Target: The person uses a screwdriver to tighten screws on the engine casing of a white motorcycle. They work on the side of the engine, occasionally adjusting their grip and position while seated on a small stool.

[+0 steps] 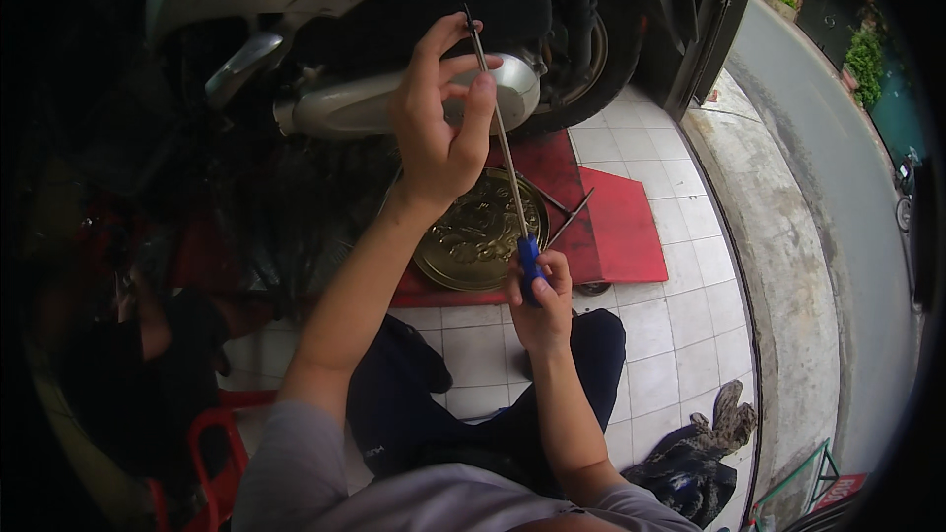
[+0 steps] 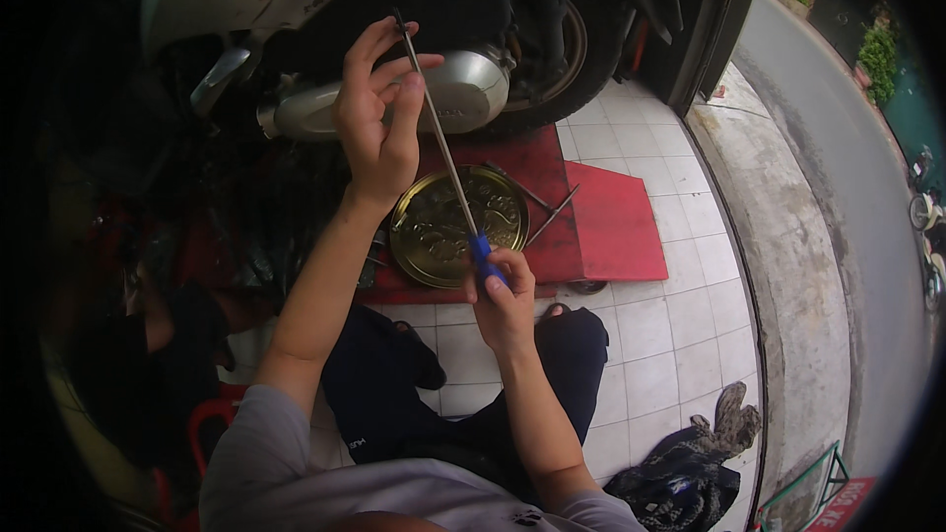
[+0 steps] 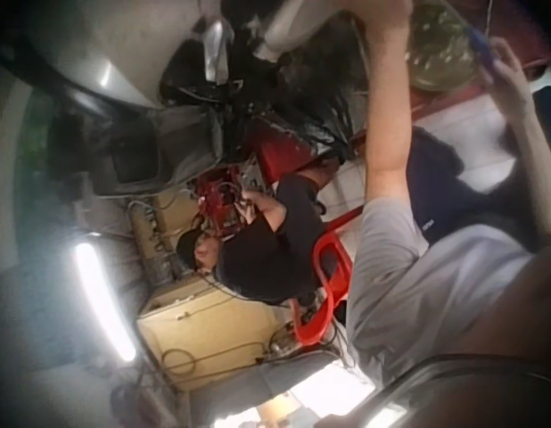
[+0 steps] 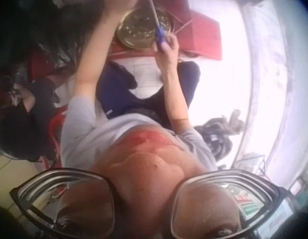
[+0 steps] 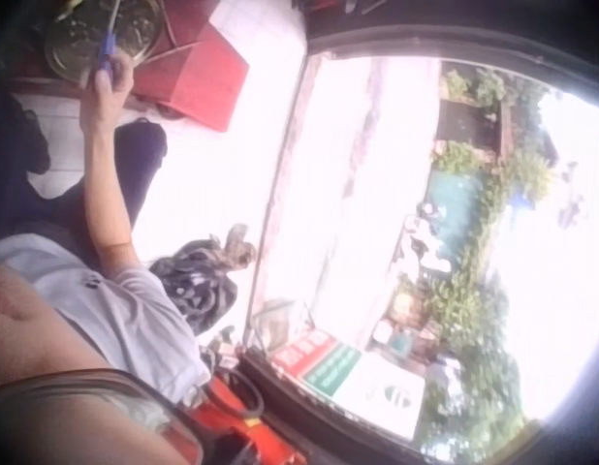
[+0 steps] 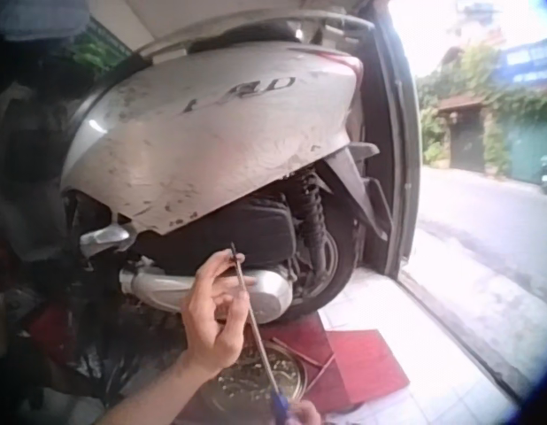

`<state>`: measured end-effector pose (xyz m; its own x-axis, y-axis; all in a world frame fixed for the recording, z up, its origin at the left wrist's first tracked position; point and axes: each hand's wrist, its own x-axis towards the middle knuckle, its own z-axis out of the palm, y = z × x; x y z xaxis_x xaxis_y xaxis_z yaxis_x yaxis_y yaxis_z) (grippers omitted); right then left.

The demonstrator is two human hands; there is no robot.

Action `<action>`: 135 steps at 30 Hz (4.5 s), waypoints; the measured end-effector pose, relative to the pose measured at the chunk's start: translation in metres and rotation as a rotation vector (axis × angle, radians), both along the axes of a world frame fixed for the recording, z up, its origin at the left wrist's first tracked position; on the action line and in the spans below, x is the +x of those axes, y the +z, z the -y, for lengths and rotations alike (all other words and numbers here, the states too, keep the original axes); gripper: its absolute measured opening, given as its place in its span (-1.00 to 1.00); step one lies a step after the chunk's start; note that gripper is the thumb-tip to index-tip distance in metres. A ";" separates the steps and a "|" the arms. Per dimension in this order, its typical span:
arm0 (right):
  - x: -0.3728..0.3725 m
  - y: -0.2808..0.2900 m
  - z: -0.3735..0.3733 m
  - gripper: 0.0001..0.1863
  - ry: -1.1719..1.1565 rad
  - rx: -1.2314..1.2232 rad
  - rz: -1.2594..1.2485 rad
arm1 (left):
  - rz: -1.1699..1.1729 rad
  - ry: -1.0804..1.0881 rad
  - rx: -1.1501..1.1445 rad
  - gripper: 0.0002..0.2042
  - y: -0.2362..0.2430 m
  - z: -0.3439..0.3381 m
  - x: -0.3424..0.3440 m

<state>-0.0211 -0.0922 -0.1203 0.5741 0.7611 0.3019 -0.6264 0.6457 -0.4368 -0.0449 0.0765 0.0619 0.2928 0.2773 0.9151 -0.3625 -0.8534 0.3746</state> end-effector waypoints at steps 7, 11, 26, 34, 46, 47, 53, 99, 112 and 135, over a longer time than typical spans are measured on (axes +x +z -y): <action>0.006 -0.003 0.004 -0.40 0.044 -0.047 -0.029 | -0.046 0.024 -0.071 -0.58 0.008 -0.002 -0.006; 0.009 -0.004 0.006 -0.40 0.032 -0.026 -0.038 | -0.351 0.422 -0.096 -0.50 0.032 -0.030 -0.006; 0.017 -0.003 0.013 -0.43 -0.010 -0.017 -0.036 | -0.545 0.758 -0.019 -0.30 0.073 -0.044 0.017; 0.016 0.000 0.014 -0.42 -0.015 -0.022 -0.042 | -0.441 0.747 0.068 -0.11 0.065 -0.065 0.015; 0.019 0.008 0.020 -0.42 -0.136 -0.137 0.032 | -0.505 0.591 -0.068 -0.27 0.067 -0.059 0.010; 0.021 0.010 0.020 -0.42 -0.165 -0.162 0.058 | -0.534 0.542 -0.145 -0.28 0.069 -0.055 0.008; 0.027 0.046 0.022 -0.43 -0.305 -0.244 0.170 | -0.671 0.460 -0.219 -0.28 0.086 -0.041 0.002; -0.001 0.152 0.009 -0.59 -0.536 -0.355 0.636 | -0.398 -0.179 -0.602 -0.63 0.046 -0.010 -0.032; -0.046 0.171 -0.015 -0.29 -0.594 -0.179 0.779 | -0.325 -0.441 -0.881 -0.70 0.052 -0.020 -0.054; -0.045 0.193 -0.029 -0.22 -0.686 -0.134 0.896 | -0.352 -0.597 -0.993 -0.73 0.071 -0.033 -0.048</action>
